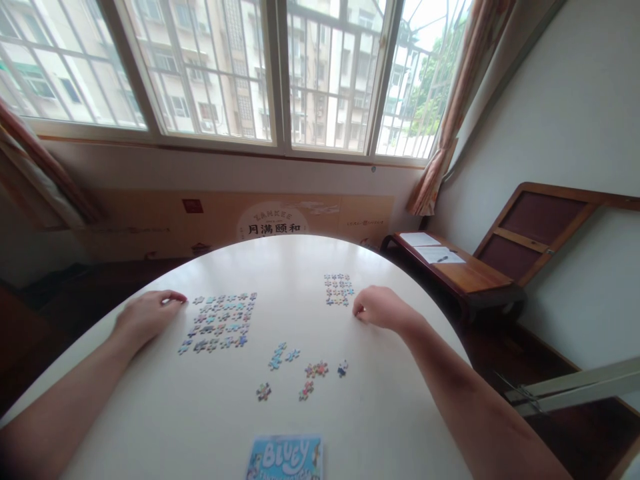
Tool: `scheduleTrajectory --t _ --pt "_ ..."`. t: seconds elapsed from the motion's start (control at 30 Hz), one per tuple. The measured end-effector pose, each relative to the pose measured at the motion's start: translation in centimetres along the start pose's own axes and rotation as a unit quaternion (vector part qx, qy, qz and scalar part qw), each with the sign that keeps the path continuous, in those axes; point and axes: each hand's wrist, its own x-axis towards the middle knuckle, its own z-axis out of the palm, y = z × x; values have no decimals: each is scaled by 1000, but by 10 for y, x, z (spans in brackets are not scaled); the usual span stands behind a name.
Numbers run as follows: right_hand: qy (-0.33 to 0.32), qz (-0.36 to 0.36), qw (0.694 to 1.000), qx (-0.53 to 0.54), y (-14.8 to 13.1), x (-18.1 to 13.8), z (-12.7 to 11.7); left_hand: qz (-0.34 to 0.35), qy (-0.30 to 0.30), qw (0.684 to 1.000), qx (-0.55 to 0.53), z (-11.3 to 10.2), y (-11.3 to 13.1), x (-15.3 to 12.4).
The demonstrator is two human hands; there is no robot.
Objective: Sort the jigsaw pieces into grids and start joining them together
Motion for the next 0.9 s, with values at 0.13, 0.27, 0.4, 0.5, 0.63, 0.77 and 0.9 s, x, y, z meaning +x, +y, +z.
scheduleTrajectory --t 0.13,0.27,0.4,0.5,0.63,0.77,0.9 --pt "16 28 999 25 17 5 3 5 2 1000 -3 0 0 1" --pt "41 22 998 35 21 10 9 7 2 1000 -1 0 -1 0" --pt "63 19 997 37 24 14 16 3 4 1000 -4 0 -1 1" --pt "70 16 997 38 26 16 20 2 3 1000 -7 1 -1 1" --pt "77 9 996 38 28 18 22 4 -3 1000 -5 1 -1 1" --pt "81 4 996 37 28 19 24 1 -6 1000 -4 1 -1 0" --pt "83 -1 996 37 28 20 24 1 0 1000 0 0 -1 0"
